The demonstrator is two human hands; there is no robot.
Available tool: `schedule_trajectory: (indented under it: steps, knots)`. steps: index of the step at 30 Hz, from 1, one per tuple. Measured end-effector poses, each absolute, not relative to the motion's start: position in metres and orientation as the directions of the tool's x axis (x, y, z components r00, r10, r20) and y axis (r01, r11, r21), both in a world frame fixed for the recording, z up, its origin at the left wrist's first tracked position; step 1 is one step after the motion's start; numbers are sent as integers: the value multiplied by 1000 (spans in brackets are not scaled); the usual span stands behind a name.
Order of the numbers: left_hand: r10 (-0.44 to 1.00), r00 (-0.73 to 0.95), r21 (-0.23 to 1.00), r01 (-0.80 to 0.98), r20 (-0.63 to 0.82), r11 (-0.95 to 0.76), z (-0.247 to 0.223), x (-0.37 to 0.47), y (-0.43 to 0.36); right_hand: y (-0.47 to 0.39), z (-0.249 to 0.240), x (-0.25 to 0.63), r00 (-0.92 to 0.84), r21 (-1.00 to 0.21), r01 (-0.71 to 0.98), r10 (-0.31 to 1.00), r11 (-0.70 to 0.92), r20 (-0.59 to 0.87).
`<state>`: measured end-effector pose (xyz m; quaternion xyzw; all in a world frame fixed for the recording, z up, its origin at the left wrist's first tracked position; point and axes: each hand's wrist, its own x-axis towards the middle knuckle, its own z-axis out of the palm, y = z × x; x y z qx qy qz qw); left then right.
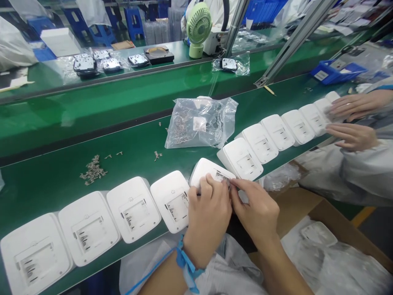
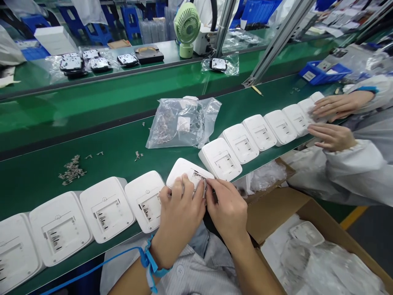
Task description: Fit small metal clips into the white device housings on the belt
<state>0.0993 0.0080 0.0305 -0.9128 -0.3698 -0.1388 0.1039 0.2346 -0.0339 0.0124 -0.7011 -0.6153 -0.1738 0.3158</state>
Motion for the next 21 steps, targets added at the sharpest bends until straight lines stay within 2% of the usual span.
schedule_trajectory:
  steps: [5,14,21]
  knots:
    - [651,679,-109,716,339,-689,31,103,7,-35,18,240,82,-148,989,808,7,584]
    - [652,682,-113,715,333,-690,30,103,6,-34,11,239,145,-254,967,773,22,618]
    - [660,674,-120,724,332,-679,30,103,5,-32,20,246,-13,-98,992,836,79,548]
